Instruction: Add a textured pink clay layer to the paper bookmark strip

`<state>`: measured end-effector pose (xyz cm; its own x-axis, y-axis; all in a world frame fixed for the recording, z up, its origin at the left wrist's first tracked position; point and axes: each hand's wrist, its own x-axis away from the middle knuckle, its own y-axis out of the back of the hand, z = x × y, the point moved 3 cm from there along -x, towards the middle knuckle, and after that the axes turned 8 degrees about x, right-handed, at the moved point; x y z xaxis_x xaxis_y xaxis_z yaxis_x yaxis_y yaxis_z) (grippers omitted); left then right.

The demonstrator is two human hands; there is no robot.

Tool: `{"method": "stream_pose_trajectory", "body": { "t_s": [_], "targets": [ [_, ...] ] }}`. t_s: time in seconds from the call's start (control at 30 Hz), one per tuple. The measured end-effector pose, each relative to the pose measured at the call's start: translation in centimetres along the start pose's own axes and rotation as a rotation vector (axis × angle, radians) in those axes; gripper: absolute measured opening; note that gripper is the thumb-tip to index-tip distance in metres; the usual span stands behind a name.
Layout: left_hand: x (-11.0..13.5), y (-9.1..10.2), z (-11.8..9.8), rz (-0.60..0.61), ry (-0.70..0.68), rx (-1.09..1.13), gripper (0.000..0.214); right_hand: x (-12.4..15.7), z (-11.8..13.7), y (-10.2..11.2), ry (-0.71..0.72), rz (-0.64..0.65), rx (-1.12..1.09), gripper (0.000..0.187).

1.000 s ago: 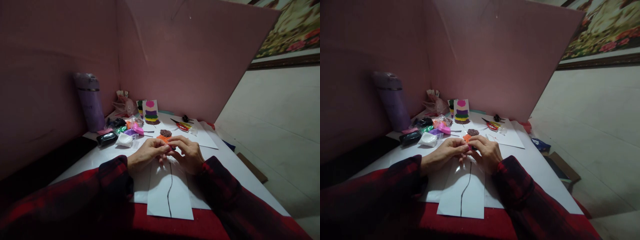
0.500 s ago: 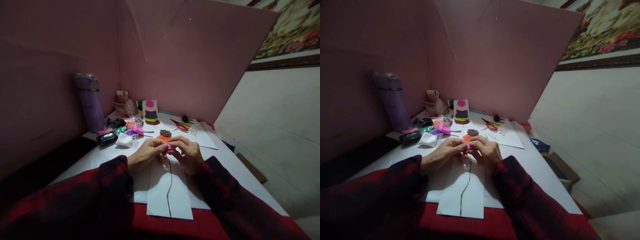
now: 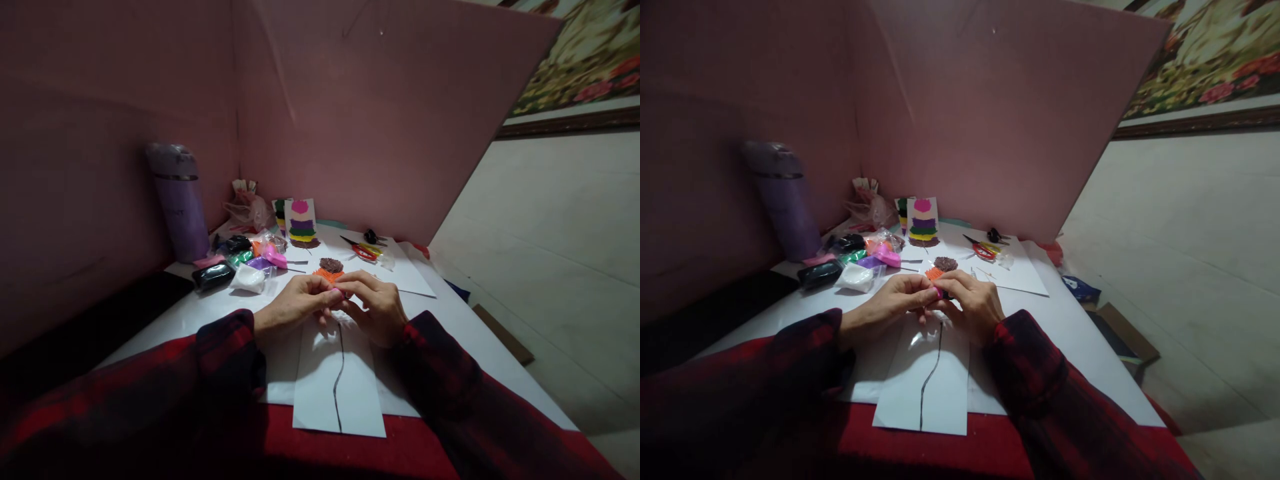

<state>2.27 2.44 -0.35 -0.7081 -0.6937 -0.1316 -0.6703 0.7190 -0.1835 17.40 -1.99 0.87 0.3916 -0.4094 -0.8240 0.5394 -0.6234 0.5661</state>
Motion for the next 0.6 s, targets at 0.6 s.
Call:
{"method": "stream_pose_trajectory", "body": {
  "t_s": [0.6],
  "targets": [
    [0.03,-0.07,0.13,-0.021,0.029,0.003,0.044,-0.31,0.3,0.18,0.009,0.043,-0.018,0.008]
  ]
}}
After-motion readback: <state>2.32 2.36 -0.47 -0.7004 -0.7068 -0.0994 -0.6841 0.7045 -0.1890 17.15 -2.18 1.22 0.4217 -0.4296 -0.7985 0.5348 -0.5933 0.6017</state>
